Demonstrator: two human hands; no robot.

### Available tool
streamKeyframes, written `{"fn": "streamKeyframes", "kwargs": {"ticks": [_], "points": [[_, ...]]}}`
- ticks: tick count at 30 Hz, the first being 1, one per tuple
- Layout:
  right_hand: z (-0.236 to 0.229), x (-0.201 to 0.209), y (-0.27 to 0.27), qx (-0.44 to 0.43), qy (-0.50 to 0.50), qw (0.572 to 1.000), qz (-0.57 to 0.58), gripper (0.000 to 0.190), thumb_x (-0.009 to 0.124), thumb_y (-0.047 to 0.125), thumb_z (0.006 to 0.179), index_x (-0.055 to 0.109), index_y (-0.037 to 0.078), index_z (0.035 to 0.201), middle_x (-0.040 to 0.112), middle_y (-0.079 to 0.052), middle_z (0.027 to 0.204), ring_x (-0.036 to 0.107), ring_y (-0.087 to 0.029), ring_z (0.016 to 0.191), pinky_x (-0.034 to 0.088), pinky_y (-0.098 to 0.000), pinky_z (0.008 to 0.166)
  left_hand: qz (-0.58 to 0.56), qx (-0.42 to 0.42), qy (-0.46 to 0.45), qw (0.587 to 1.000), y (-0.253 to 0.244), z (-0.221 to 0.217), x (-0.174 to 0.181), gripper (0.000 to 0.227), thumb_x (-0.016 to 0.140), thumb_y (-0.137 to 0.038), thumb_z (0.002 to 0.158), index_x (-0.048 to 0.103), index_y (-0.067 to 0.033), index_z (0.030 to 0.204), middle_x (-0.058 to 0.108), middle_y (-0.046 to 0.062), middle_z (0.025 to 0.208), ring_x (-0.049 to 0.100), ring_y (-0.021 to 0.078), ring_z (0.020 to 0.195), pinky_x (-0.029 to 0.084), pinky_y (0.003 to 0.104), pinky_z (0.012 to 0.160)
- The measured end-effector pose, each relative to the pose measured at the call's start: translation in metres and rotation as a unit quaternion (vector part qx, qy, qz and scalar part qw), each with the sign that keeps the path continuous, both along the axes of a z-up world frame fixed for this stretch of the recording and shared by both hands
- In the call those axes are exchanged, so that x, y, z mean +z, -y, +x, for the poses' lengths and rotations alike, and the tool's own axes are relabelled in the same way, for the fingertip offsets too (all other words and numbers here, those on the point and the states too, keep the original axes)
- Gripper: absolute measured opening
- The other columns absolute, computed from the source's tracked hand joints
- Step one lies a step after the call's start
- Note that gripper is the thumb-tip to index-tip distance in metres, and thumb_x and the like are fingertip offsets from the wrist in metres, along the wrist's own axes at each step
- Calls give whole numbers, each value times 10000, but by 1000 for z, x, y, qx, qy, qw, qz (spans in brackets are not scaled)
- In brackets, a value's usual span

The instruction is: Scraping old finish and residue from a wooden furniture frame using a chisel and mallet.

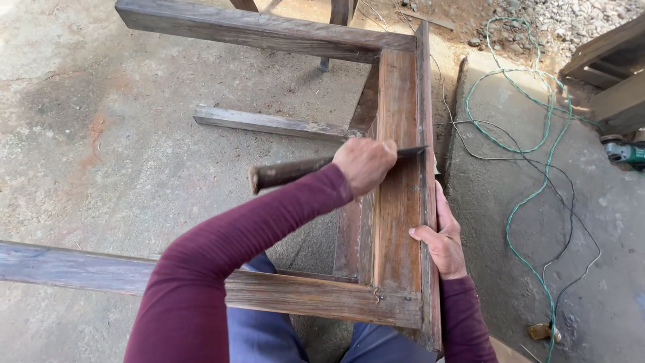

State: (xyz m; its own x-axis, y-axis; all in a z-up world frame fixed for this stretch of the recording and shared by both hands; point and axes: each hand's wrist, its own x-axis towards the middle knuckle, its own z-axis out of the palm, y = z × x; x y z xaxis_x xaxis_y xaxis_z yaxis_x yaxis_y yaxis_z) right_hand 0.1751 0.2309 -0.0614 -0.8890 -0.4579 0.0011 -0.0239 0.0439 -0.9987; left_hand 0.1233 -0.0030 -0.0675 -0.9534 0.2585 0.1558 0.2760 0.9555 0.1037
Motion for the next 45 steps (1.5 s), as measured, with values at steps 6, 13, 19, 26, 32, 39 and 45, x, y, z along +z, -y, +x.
{"fn": "streamKeyframes", "kwargs": {"ticks": [6,13,19,26,32,39,45], "points": [[-7,-22,-10,-8,-9,1000,-14,830,566,115,870,241,7,1626,379,-124,1635,371,-199,1492,288,-327,1204,20,-17,-15,1000,-19,57,-8,148,499,-96,1030,569,-20,923,523,0,558,488,75,400,472,283,335],[-12,-31,-13,-15,-36,999,0,729,190,512,1092,252,7,1615,303,-112,1687,283,-194,1544,198,-347,1260,99,-79,-51,991,-33,147,24,88,604,-9,813,551,-26,882,620,62,571,667,193,518,515,352,438],[-12,-36,-15,-17,-21,999,-28,719,174,502,1094,274,13,1612,344,-101,1667,324,-185,1526,239,-335,1251,100,-137,-30,985,-45,204,41,136,641,-94,827,544,-31,898,644,90,636,687,231,562,542,380,473],[-12,-48,-24,-6,11,1000,-24,641,333,408,1101,304,5,1598,398,-100,1624,394,-185,1477,310,-333,1208,16,-18,-55,998,-9,117,33,169,556,-101,920,614,-31,1063,637,50,607,651,171,460,528,378,381],[10,-28,-23,-9,-20,1000,-9,622,332,392,1107,372,-17,1573,435,-106,1608,404,-189,1471,299,-327,1215,-26,27,38,999,-18,88,16,117,515,-127,1000,562,-36,944,550,16,561,566,76,385,482,291,284],[57,10,-32,-42,20,999,19,584,450,286,1047,382,-1,1550,481,-119,1569,444,-188,1427,339,-327,1160,-26,-60,2,998,-29,164,46,108,547,-99,1013,557,-84,907,533,-38,581,492,73,475,436,304,406],[81,42,-39,-89,-177,975,102,533,565,239,1038,483,-37,1486,538,-169,1493,519,-228,1391,446,-363,1134,27,-10,93,995,5,132,86,214,491,-254,1023,541,-72,921,511,-23,561,461,88,381,461,326,308]]}}
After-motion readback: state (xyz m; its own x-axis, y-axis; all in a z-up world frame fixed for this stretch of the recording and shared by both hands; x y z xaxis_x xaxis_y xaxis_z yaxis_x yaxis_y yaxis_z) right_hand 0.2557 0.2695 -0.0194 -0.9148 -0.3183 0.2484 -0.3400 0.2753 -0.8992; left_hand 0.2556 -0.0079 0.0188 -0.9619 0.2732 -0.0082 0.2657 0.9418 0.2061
